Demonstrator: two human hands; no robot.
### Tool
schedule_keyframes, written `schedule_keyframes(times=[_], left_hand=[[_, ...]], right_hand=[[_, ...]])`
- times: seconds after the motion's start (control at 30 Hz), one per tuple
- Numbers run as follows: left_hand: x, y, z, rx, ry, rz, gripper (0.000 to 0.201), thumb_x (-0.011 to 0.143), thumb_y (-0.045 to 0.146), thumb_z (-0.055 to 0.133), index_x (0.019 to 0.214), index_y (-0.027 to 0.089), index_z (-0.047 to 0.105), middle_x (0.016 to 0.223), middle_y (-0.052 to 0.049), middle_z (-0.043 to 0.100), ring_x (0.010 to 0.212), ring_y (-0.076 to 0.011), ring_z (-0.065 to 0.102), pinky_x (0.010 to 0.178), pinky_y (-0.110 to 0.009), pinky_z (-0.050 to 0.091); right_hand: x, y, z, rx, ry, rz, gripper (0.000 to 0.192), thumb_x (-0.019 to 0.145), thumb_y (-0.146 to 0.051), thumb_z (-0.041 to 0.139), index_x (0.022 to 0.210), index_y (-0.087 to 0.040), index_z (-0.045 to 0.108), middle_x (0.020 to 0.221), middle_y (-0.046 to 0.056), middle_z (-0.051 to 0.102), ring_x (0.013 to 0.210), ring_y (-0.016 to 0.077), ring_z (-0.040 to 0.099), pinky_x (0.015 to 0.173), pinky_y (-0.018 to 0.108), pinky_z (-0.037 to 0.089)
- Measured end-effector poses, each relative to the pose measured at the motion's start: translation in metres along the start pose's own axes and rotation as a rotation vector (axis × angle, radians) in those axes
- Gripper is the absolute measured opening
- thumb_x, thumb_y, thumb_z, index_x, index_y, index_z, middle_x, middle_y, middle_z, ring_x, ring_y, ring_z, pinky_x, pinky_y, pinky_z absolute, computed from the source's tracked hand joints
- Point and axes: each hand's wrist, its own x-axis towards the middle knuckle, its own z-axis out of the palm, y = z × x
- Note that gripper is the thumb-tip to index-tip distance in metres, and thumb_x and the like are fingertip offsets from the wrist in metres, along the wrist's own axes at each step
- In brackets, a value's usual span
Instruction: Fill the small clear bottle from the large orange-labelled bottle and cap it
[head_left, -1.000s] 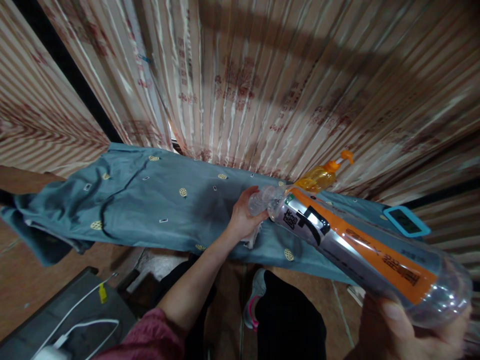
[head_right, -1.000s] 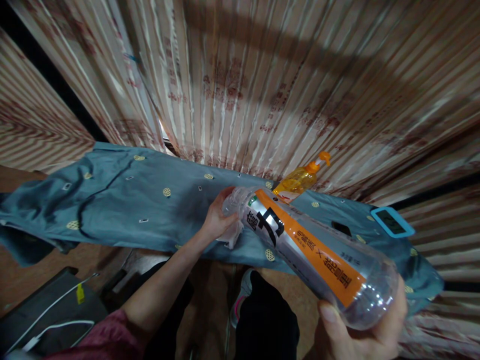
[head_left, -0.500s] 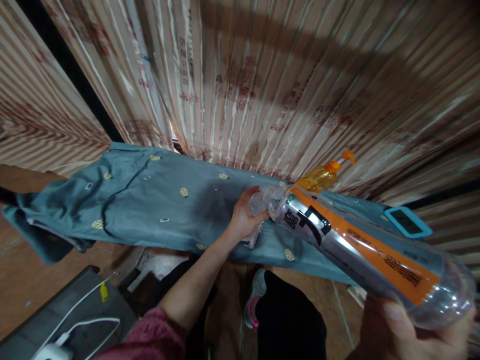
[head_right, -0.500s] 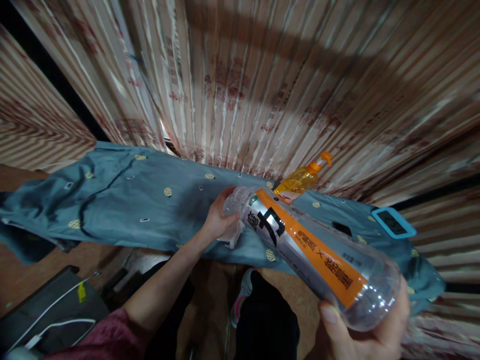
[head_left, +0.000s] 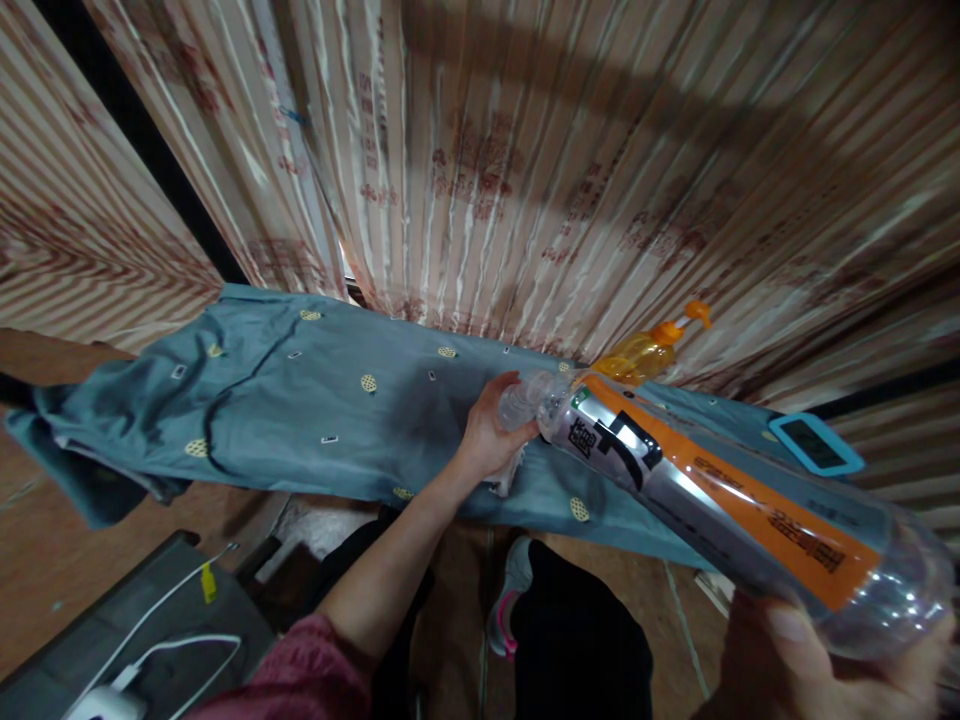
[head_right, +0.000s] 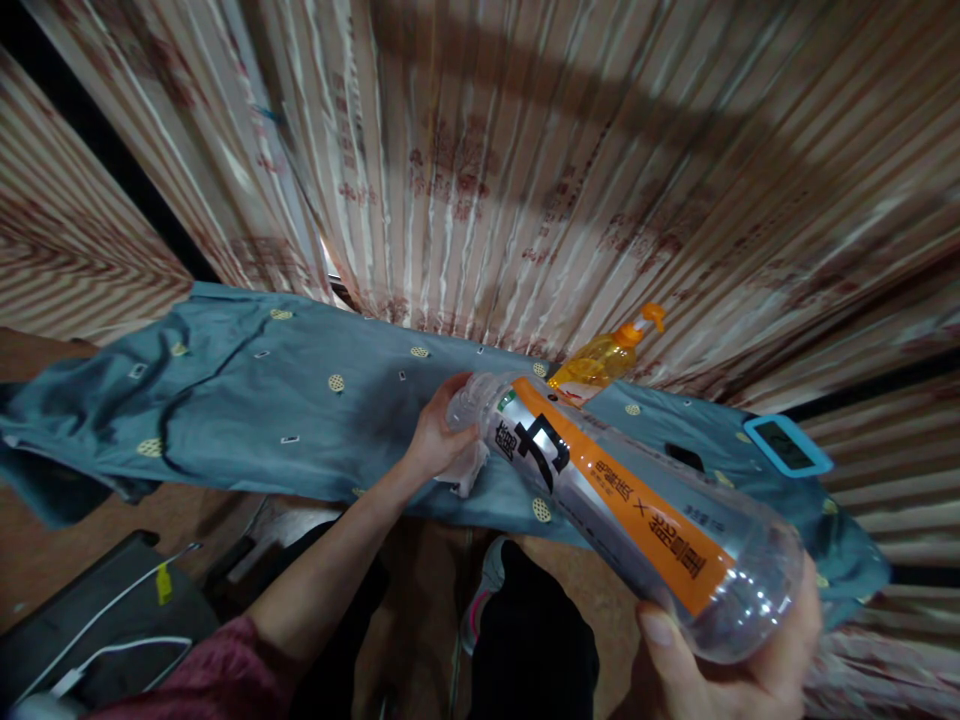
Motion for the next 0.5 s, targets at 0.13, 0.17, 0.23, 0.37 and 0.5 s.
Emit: schedule_keyframes(times=[0.13,0.17,0.23,0.37,0.5], left_hand=[[0.000,0.000,0.000,0.003,0.006,-0.006,0.076,0.075,0.053,0.087,0.139,0.020,0.061,0.139,-0.015,0.072,0.132,-0.0360,0.067,0.117,-0.053,0.052],[0.000,0.000,0.000,0.002,0.004,-0.005,0.077,0.075,0.053,0.088,0.138,0.020,0.061,0.139,-0.015,0.072,0.133,-0.0362,0.067,0.117,-0.053,0.052],[0.000,0.000,0.000,0.000,0.004,-0.003,0.077,0.075,0.054,0.088,0.138,0.020,0.061,0.140,-0.015,0.072,0.133,-0.0366,0.067,0.118,-0.053,0.052],[0.000,0.000,0.001,-0.004,0.016,0.004,0.075,0.076,0.054,0.087,0.138,0.020,0.061,0.140,-0.016,0.072,0.133,-0.0376,0.068,0.117,-0.056,0.052],[0.000,0.000,0.001,-0.010,0.015,0.011,0.075,0.077,0.055,0.086,0.138,0.019,0.061,0.140,-0.016,0.071,0.133,-0.0368,0.067,0.117,-0.054,0.052]], right_hand=[[0.003,0.007,-0.007,-0.033,-0.009,-0.027,0.096,0.036,-0.025,0.097,0.130,-0.025,0.077,0.135,0.010,0.071,0.136,0.0533,0.057,0.120,0.090,0.017],[0.003,0.008,-0.009,-0.030,-0.013,-0.030,0.097,0.036,-0.025,0.097,0.131,-0.026,0.076,0.136,0.010,0.071,0.136,0.0536,0.056,0.120,0.090,0.018],[0.002,0.008,-0.010,-0.032,-0.041,-0.030,0.095,0.041,-0.027,0.098,0.134,-0.026,0.075,0.138,0.009,0.070,0.139,0.0514,0.055,0.121,0.089,0.016],[-0.002,-0.001,-0.006,-0.081,-0.078,-0.044,0.090,0.057,-0.029,0.096,0.142,-0.025,0.068,0.143,0.007,0.067,0.143,0.0418,0.054,0.127,0.081,0.011],[-0.006,-0.007,-0.001,-0.074,-0.044,-0.001,0.094,0.057,-0.030,0.096,0.145,-0.017,0.065,0.143,0.009,0.065,0.142,0.0401,0.055,0.128,0.077,0.016]])
